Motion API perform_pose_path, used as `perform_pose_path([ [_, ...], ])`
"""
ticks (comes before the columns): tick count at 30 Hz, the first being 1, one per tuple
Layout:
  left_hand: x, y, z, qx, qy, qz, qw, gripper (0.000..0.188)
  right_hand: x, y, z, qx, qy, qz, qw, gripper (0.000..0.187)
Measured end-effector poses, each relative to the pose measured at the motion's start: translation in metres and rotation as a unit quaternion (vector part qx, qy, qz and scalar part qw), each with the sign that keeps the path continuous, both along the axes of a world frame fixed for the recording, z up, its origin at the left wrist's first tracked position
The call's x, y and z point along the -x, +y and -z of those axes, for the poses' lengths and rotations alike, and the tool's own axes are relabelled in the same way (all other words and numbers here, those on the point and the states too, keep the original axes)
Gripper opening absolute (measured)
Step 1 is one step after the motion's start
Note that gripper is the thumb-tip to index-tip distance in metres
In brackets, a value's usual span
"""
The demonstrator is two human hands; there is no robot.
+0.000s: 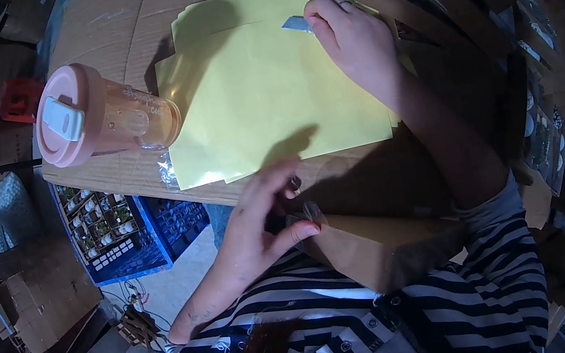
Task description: The person packages and labels decorative botanical craft kits by hand, placing decorative items and yellow paper into cardboard boxes and applying labels to the boxes.
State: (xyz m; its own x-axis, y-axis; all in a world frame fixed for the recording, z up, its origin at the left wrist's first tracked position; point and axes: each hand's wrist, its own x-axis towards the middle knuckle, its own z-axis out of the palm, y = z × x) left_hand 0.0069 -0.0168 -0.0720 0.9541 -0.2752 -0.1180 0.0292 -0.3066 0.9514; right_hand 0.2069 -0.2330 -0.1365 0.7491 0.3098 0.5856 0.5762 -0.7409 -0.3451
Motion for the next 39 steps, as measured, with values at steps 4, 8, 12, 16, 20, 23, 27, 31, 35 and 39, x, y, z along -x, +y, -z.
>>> perform_pose_path([
  [4,0.005,0.012,0.019,-0.041,-0.221,0.136,0.965,0.042,0.002,0.000,-0.004,-0.002,-0.003,-0.003,1.000,0.009],
  [8,0.007,0.011,0.011,-0.073,-0.161,0.200,0.964,0.036,0.004,0.002,-0.005,-0.004,0.006,0.000,1.000,0.010],
  [12,0.019,0.016,-0.003,-0.185,-0.141,0.110,0.966,0.043,0.001,0.000,-0.003,0.005,0.019,0.003,1.000,0.010],
  [16,0.035,0.031,0.008,-0.151,0.012,0.023,0.988,0.045,0.000,0.000,-0.006,0.000,0.024,0.005,1.000,0.010],
  [20,0.045,0.033,0.010,-0.143,0.067,0.112,0.981,0.060,-0.001,0.003,-0.007,0.014,0.053,0.019,0.998,0.011],
  [23,0.059,0.031,0.058,-0.132,0.046,0.121,0.983,0.060,-0.001,0.005,-0.007,0.024,0.055,0.023,0.998,0.012],
  [27,0.068,0.011,0.134,0.177,0.168,0.070,0.967,0.034,-0.001,0.003,0.003,0.015,-0.010,0.021,1.000,0.012],
  [31,0.061,0.000,0.099,0.119,0.051,0.105,0.986,0.042,-0.001,0.000,0.006,0.021,0.000,0.024,0.999,0.013],
  [35,0.056,0.035,0.071,0.031,-0.122,0.107,0.986,0.056,-0.003,0.001,0.006,0.026,0.021,0.023,0.999,0.014],
  [39,0.047,0.063,-0.006,0.318,-0.106,0.027,0.942,0.059,0.000,0.003,-0.003,0.018,0.026,0.013,0.999,0.013],
])
